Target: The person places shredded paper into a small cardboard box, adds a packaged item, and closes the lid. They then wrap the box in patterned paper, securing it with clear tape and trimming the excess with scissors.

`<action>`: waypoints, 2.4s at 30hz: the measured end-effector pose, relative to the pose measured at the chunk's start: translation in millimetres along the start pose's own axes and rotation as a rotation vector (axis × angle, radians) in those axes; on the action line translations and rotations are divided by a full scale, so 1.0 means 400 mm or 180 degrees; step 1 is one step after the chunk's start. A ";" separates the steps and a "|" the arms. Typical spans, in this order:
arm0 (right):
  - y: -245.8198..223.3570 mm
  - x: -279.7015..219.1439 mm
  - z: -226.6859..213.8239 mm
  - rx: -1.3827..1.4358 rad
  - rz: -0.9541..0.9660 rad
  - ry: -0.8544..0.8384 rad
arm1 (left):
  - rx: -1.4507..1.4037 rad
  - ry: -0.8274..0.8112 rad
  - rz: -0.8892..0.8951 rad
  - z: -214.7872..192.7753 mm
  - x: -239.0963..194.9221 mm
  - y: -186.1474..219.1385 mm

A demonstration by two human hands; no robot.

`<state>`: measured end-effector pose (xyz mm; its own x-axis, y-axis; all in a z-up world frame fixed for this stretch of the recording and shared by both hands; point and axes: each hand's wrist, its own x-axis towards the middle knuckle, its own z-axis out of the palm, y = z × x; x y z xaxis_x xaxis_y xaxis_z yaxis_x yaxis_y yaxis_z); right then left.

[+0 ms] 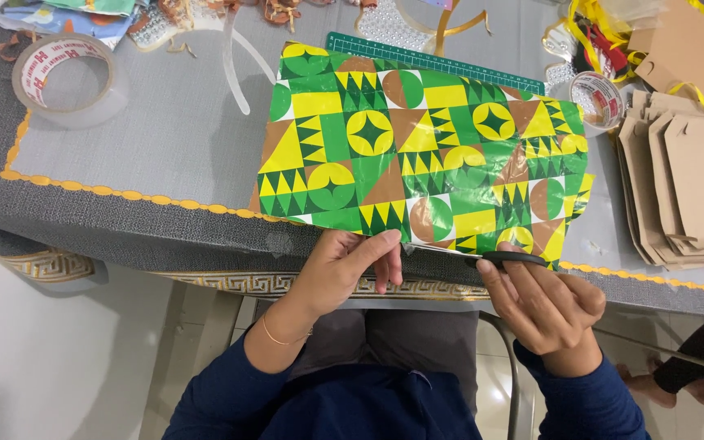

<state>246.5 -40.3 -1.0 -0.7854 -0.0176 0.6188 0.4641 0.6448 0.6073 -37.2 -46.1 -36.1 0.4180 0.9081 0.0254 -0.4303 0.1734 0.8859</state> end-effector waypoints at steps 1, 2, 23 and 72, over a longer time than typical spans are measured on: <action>-0.002 0.009 -0.002 0.0003 0.0058 -0.0039 | 0.0017 0.0003 0.0058 0.001 0.001 0.000; -0.003 0.018 -0.003 0.0005 0.0116 -0.0078 | 0.0034 0.0006 0.0115 0.002 0.002 0.000; 0.000 -0.008 0.011 0.0048 0.0028 0.0137 | -0.0023 0.0014 0.0054 0.002 -0.001 -0.001; 0.097 -0.080 -0.072 -0.0458 0.2904 -0.1572 | 0.1009 0.0681 -0.0276 0.044 0.002 0.011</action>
<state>301.5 -36.8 17.3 -0.1777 0.7647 0.6193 0.9835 0.1588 0.0861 -24.8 -51.4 -24.0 0.2514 0.9600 -0.1233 -0.1183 0.1569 0.9805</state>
